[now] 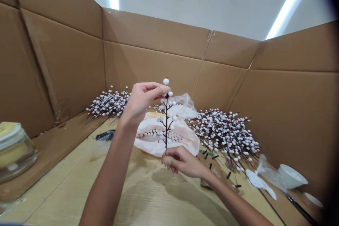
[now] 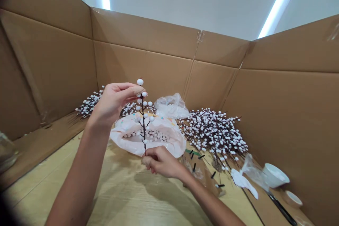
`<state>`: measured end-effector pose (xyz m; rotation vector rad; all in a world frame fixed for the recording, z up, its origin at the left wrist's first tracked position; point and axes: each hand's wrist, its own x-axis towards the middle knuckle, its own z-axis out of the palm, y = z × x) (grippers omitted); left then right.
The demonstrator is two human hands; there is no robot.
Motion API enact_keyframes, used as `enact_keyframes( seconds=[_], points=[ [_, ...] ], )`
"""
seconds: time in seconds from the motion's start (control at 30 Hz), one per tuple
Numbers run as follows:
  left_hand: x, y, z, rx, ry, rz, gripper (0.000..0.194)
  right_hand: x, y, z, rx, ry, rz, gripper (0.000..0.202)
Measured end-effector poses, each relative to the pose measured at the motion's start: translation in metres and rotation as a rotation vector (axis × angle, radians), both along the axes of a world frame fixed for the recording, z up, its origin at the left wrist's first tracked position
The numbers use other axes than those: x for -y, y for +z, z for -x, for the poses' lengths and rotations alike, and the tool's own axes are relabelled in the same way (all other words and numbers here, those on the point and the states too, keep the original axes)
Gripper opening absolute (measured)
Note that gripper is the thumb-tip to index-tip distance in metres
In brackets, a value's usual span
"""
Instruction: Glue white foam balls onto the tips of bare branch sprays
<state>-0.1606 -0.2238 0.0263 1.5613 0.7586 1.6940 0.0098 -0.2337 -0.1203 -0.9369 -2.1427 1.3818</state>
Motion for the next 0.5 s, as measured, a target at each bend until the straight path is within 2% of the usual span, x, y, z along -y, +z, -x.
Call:
enact_keyframes(
  seconds=[0.1,0.23,0.3,0.4,0.5],
  points=[
    [-0.005,-0.002,0.005,-0.036,0.118,-0.061,0.012,0.002,-0.004,0.007,-0.087,-0.035,0.022,0.030],
    [-0.006,-0.002,0.018,-0.196,0.175,-0.081,0.026,-0.001,-0.005,0.011,-0.155,-0.108,0.047,0.041],
    [-0.003,0.000,0.026,-0.206,0.226,-0.082,0.029,-0.007,-0.003,0.012,-0.187,-0.141,0.064,0.045],
    [0.009,0.003,0.030,-0.165,0.300,-0.158,0.020,-0.021,0.004,0.018,-0.227,-0.168,0.072,0.046],
    [0.025,0.002,0.014,-0.194,0.290,-0.250,0.010,-0.042,0.014,0.034,-0.254,-0.168,0.045,0.041]
  ],
)
